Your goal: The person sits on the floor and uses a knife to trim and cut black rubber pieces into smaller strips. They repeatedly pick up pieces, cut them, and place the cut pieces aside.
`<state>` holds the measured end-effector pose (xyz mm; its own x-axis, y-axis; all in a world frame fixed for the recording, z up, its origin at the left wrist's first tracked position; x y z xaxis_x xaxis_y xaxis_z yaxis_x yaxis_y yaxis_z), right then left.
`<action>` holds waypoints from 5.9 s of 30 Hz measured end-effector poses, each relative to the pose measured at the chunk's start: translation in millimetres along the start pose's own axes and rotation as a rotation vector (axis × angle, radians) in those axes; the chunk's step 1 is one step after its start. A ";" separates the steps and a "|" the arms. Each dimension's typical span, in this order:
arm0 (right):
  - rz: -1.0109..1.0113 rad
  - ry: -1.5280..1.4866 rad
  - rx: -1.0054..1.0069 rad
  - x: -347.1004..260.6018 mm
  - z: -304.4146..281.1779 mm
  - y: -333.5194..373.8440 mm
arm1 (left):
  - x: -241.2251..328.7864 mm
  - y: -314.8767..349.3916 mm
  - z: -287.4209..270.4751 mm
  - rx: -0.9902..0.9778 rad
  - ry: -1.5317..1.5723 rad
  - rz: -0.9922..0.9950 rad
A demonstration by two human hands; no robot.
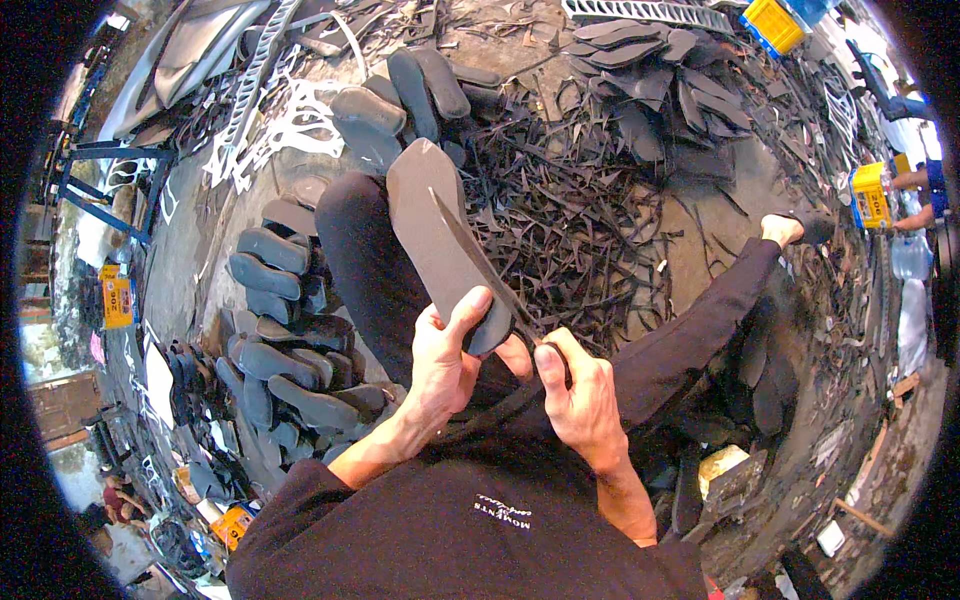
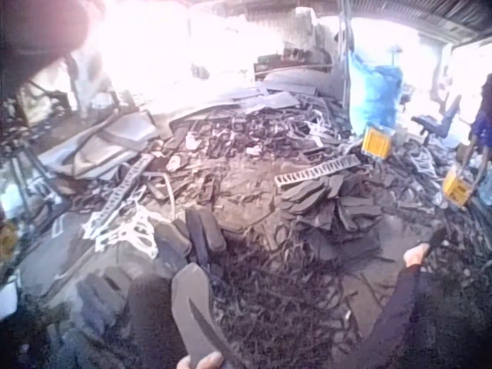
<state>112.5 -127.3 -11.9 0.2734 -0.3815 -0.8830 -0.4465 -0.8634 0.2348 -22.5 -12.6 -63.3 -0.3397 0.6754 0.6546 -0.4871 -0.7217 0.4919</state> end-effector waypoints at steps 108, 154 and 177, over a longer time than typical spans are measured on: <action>0.108 0.001 0.276 80.8 -30.8 46.3 | -18.1 -65.9 79.1 -0.094 -0.454 -0.116; 0.189 -0.179 0.433 69.5 -76.7 -8.5 | -19.1 -46.9 105.0 -0.678 -0.768 -0.076; 0.313 -0.558 0.072 85.0 -74.8 13.6 | 50.3 -67.0 87.9 -0.533 -0.956 0.355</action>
<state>193.4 -196.2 -53.3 -0.3547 -0.3662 -0.8603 -0.4951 -0.7070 0.5051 63.7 56.4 -12.9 0.1120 -0.1083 0.9878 -0.8419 -0.5383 0.0365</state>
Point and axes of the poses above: each hand's wrist, its own y-axis away from the middle knuckle, its own z-axis out of the palm, x = y × z, the point moved 6 cm from there along -y, towards the middle knuckle, and after that the axes turned 1 degree about x, right-handed, at the moved point
